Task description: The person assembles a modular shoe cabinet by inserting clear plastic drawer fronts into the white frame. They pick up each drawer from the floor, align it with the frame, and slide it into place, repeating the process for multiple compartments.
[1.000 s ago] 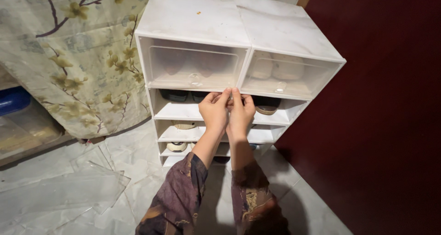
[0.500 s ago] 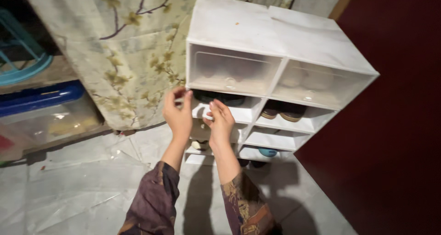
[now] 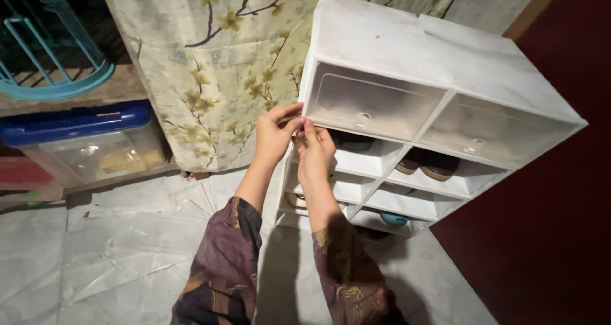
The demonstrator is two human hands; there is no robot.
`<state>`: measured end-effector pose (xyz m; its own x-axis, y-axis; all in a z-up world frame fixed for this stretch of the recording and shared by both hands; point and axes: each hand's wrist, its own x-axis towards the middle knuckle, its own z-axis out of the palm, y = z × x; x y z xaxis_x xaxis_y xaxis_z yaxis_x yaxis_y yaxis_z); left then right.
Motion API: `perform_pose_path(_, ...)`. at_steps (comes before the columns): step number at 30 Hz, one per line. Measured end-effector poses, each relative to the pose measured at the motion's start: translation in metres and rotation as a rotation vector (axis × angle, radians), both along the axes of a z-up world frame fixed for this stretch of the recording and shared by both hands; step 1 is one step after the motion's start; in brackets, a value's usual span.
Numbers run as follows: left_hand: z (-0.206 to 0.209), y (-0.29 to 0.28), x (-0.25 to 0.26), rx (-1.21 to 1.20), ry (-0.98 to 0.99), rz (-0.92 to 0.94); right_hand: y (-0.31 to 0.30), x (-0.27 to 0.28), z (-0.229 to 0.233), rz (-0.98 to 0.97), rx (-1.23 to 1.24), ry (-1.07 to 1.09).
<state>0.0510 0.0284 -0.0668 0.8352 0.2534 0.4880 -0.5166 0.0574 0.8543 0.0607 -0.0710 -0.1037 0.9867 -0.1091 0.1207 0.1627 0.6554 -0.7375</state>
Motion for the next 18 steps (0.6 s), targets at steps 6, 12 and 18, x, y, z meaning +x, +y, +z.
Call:
perform_pose_path(6, 0.017, -0.006, -0.002, 0.064, 0.059, 0.132, -0.001, 0.002, 0.005, -0.005, -0.021, -0.048)
perform_pose_path(12, 0.02, -0.021, -0.015, 0.139, 0.001, 0.301, -0.008, 0.004, 0.001, -0.026, -0.068, 0.002)
perform_pose_path(18, -0.006, -0.062, -0.029, 0.062, -0.085, 0.533, -0.054, -0.005, -0.004, -0.096, 0.014, 0.008)
